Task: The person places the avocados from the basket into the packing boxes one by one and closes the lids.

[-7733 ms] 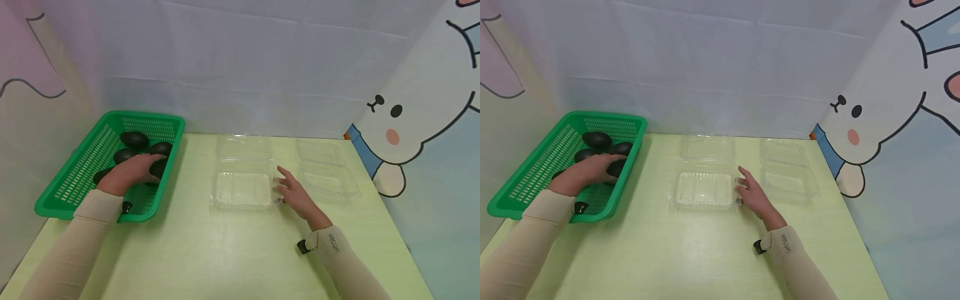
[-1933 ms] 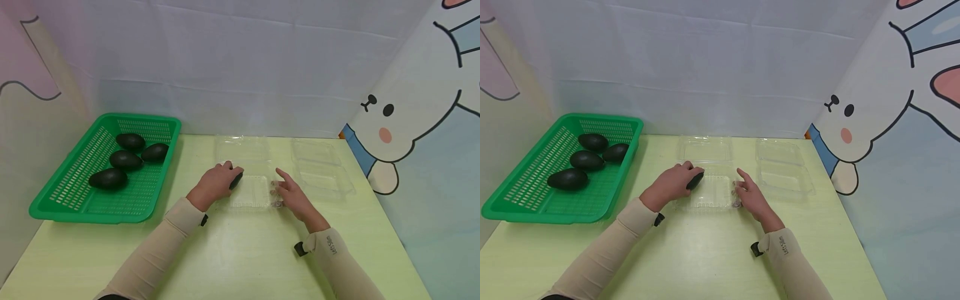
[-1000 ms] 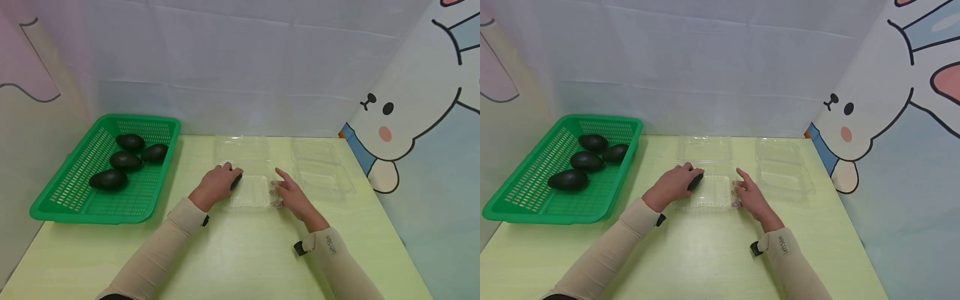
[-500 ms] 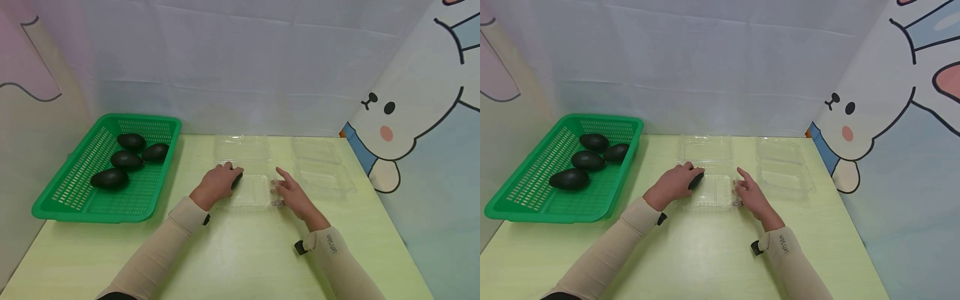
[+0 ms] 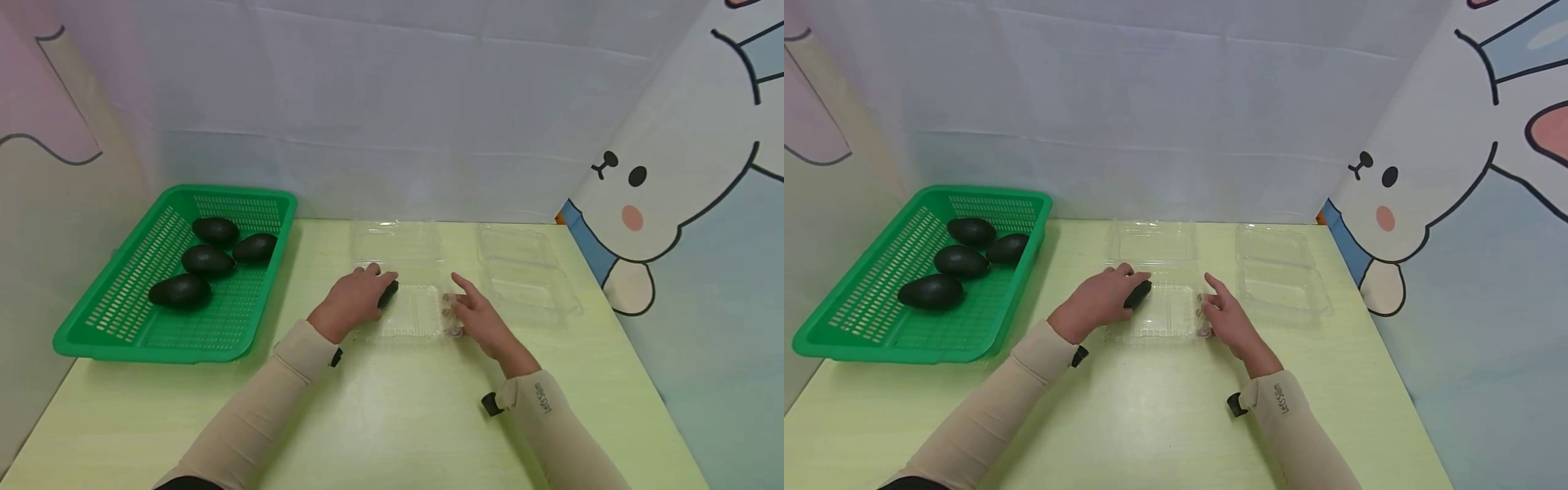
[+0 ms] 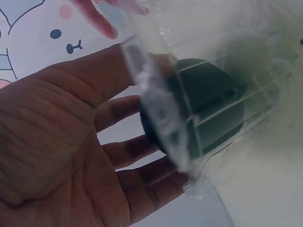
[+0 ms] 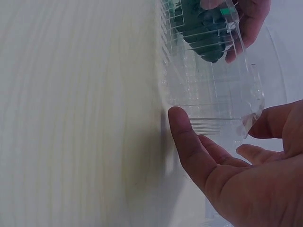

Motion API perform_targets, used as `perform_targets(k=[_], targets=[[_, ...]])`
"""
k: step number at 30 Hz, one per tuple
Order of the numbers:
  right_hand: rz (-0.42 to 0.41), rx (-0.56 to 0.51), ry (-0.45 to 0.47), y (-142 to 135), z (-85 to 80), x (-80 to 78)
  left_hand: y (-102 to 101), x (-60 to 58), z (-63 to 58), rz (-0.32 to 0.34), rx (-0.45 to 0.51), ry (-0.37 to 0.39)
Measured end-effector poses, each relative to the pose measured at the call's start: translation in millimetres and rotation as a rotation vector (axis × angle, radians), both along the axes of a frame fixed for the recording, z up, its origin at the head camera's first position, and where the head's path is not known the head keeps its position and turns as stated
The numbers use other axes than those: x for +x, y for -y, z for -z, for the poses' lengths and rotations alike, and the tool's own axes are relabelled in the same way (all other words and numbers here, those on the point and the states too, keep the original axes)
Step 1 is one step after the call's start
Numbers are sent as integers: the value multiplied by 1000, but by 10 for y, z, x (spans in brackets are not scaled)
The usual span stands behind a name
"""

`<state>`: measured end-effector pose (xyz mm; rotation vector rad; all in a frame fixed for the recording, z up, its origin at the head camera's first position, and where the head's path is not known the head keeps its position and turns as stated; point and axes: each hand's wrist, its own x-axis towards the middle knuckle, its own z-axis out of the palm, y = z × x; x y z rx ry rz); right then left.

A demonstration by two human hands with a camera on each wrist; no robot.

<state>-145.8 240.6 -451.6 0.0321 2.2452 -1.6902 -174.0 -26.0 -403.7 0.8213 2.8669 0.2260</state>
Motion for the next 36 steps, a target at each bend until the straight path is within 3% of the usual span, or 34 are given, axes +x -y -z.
perform_targets(k=[5, 11, 18, 22, 27, 31, 36], targets=[[-5, -6, -1, -3, 0, -4, 41, -1, -111, -10, -6, 15], [0, -13, 7, -4, -11, -7, 176, 45, -365, -32, 20, -1], [-4, -9, 13, -10, 3, -15, 417, 121, -683, -83, 36, -1], [-5, -16, 17, -20, 11, -19, 581, 115, -848, -114, 38, -14], [-21, -19, 17, -30, 13, -10, 810, 92, -1053, -155, 54, 22], [-30, -20, 19, -40, 13, 7, 998, 30, -1144, -176, 63, 40], [-35, -28, 30, -36, 21, 30, 1239, -71, -1170, -210, 75, 65]])
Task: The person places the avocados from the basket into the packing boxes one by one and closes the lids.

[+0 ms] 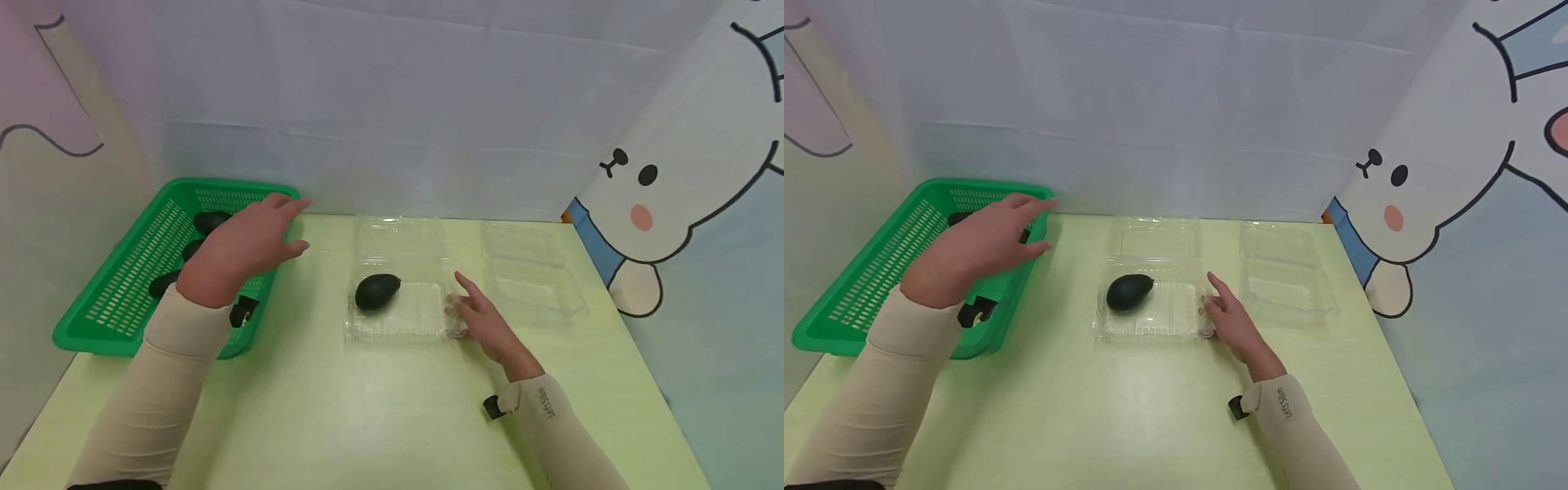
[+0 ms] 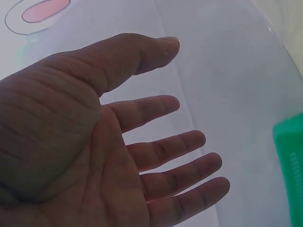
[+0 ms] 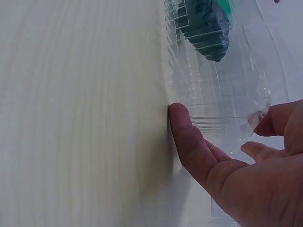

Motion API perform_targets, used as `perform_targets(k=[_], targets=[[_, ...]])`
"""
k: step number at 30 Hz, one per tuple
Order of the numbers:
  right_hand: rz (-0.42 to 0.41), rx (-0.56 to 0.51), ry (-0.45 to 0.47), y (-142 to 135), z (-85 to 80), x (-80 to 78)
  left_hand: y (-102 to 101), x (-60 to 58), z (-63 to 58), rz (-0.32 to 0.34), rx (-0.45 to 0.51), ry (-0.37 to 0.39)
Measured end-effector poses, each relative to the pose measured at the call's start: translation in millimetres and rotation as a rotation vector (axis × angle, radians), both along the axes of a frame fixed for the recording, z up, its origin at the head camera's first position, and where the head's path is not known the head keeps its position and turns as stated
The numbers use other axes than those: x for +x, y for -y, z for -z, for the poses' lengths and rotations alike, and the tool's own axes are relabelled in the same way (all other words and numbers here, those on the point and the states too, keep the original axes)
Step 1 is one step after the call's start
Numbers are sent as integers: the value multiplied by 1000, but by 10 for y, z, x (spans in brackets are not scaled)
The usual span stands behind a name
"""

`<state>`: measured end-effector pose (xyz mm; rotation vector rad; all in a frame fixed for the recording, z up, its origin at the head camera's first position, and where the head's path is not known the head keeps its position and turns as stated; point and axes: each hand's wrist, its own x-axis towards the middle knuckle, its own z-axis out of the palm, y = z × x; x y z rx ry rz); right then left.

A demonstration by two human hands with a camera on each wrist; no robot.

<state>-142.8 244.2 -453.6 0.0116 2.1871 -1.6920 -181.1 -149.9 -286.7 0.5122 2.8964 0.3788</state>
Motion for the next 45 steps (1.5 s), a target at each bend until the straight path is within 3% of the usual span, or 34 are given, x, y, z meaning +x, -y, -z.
perform_targets(k=[10, 19, 39, 45], targets=[[4, 15, 18, -8, 33, 71, 413, -262, 164, -22, -38, 54], [9, -4, 17, 19, 23, 77, 606, -478, 357, -31, -54, 63], [-5, 4, 4, 35, 4, 27, 729, -709, 733, -15, -8, 64], [6, 5, 13, 37, 2, 15, 721, -738, 783, -22, -2, 81]])
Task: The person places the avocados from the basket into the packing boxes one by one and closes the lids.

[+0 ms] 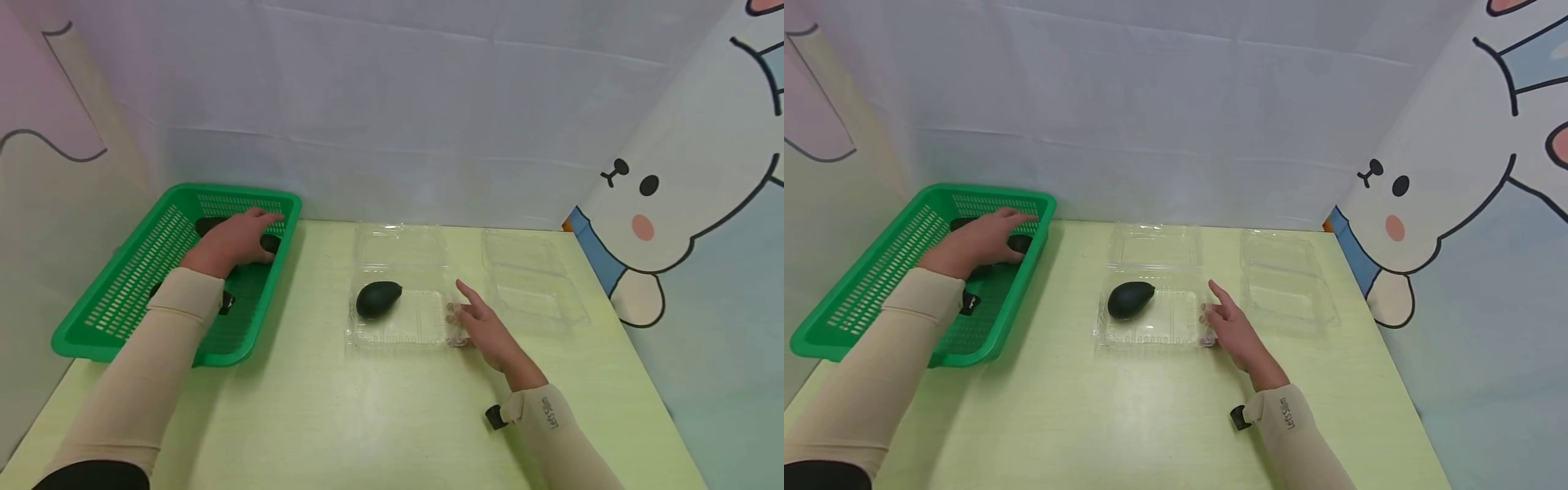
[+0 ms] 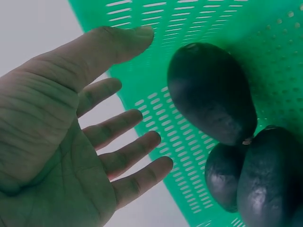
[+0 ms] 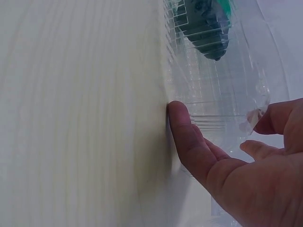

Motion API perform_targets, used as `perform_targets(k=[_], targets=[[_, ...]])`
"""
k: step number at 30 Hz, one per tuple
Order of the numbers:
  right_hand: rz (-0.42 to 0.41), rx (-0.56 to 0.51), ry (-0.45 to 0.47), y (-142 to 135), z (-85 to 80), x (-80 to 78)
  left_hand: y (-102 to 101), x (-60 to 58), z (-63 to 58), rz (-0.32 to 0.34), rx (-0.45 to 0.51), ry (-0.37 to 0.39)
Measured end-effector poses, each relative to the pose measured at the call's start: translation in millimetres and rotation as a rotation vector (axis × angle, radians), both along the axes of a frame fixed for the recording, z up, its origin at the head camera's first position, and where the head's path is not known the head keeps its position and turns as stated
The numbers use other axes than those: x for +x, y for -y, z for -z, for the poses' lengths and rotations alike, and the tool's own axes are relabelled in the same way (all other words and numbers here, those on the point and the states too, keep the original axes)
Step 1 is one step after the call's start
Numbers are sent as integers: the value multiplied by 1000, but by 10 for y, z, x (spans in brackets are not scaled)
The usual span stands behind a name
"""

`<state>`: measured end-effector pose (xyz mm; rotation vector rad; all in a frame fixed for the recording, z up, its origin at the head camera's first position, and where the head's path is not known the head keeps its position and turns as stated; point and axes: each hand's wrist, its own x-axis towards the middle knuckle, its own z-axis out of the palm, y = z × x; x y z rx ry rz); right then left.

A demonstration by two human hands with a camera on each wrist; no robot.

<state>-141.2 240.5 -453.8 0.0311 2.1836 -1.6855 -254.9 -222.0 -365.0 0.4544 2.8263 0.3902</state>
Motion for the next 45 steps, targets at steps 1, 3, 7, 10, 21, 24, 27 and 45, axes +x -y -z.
perform_targets(k=[1, 3, 7, 10, 21, 24, 27, 45], targets=[[-1, 1, 1, 1, -2, 0, 2, -2, 7, 0, -1, 5], [-3, -2, -1, 2, -7, -1, 8, -8, 29, -1, -2, 12], [-10, -15, 0, -1, -10, -5, 42, -25, 97, -2, -7, 24], [-16, -27, 4, -6, -9, -2, 69, -30, 144, -1, -14, 31], [-22, -21, 3, 0, -21, 13, 126, -26, 237, 10, -16, 49], [-17, -15, 5, 4, -27, 11, 129, -36, 257, 29, -28, 69], [-15, -11, 5, 9, -29, 8, 126, -46, 277, 49, -41, 85], [-14, -17, 4, 20, -39, 16, 119, -5, 255, 21, -62, 139]])
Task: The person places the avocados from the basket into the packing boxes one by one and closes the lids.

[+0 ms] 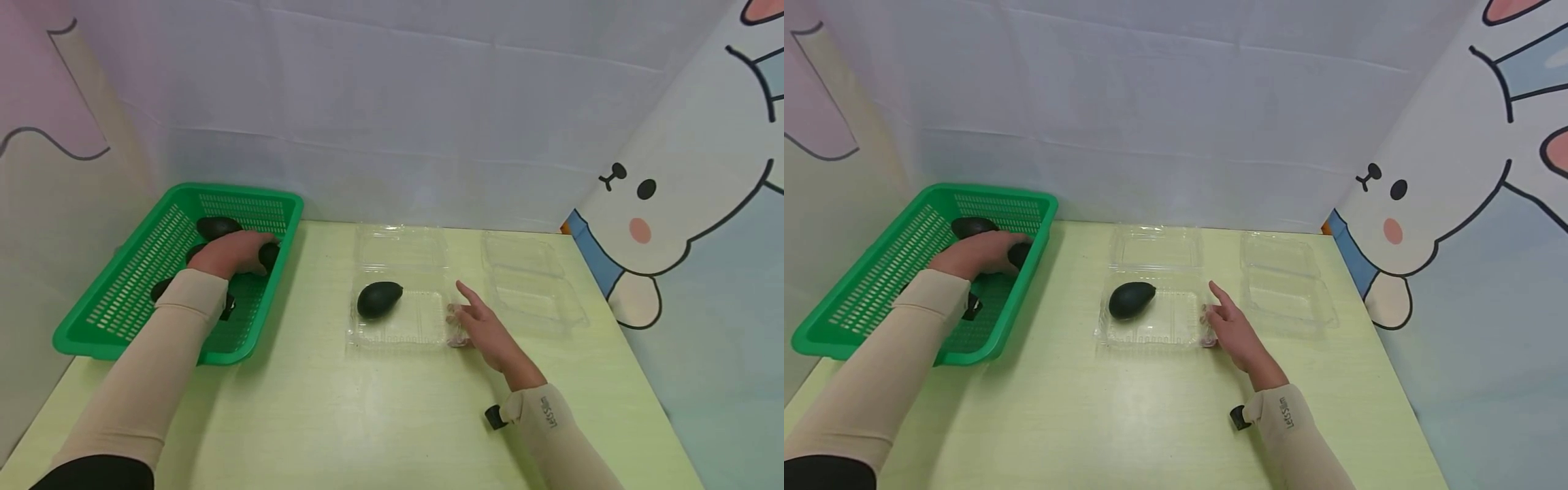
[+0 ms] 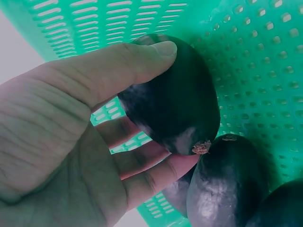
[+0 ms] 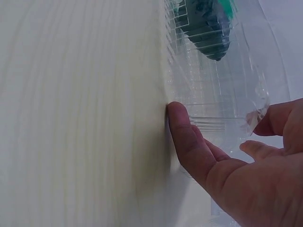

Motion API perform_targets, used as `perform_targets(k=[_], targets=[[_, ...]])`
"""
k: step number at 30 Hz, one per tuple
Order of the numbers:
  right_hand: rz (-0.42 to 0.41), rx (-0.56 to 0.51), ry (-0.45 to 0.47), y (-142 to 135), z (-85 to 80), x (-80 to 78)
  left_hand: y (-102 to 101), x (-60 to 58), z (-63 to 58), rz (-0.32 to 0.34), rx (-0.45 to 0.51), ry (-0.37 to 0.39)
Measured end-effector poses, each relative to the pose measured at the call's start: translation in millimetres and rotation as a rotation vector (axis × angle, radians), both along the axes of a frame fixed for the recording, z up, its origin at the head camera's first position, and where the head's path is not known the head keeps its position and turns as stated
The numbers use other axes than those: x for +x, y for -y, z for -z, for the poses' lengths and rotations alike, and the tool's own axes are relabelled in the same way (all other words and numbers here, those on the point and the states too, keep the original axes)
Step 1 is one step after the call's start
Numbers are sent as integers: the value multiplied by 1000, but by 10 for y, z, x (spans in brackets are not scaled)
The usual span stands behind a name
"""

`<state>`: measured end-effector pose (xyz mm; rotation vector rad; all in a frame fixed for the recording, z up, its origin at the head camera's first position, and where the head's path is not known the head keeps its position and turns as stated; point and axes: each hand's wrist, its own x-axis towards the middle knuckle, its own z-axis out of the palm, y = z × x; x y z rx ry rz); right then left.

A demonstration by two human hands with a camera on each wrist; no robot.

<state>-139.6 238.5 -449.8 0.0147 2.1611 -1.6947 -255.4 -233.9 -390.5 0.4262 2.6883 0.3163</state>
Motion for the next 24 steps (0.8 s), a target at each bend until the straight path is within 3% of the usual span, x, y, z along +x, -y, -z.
perform_targets(k=[14, 24], targets=[[1, -38, 0, -15, 30, -1, -73, 68, 7, -19, 1, -90], [1, -41, -6, -7, 17, 1, -67, 52, 48, -33, -2, -98]])
